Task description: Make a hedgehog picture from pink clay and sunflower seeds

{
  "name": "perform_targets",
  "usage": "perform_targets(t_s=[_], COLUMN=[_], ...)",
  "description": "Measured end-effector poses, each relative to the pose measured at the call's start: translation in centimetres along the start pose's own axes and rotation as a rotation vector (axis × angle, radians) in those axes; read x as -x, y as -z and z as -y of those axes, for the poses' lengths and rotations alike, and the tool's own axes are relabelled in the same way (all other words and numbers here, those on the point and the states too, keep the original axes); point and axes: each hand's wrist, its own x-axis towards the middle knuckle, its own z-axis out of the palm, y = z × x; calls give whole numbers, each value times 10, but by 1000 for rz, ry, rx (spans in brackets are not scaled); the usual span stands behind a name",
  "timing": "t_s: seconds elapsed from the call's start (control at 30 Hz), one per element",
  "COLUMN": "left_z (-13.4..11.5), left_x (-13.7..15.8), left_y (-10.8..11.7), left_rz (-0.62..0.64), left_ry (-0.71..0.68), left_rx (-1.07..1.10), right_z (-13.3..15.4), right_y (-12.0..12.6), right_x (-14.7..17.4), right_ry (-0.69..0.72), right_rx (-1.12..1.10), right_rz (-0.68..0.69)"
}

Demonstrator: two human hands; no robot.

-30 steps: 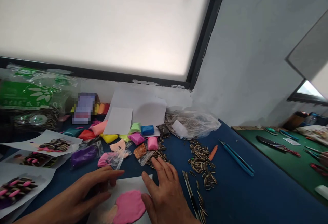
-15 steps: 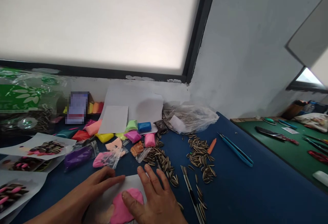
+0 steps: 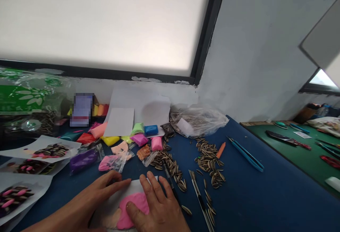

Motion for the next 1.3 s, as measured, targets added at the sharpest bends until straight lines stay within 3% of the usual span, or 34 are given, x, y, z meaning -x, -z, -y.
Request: perform_targets(t_s=[0.37, 0.77, 0.93, 1.07, 1.13, 1.2, 1.3], left_z=[-4, -10, -13, -11, -11, -12, -13], left_x=[1, 0, -3, -3, -2, 0, 2], left_y=[1, 1, 5, 4, 4, 4, 5], left_rz=[-28, -37, -28, -22, -22, -23, -25], left_ry=[6, 33, 15, -3, 6, 15, 14], left_rx=[13, -4, -9, -17, -31, -48, -69], right_z=[1, 5, 11, 17, 25, 36, 51], right_y=[-3, -3, -1, -5, -14, -25, -39], right_x=[-1, 1, -1, -1, -2, -5, -8], right_ry=[30, 41, -46, 6, -39, -240, -379], right_rx=[-68, -31, -43, -45, -66, -116, -169], right_rz=[48, -58, -94, -109, -181, -400, -473])
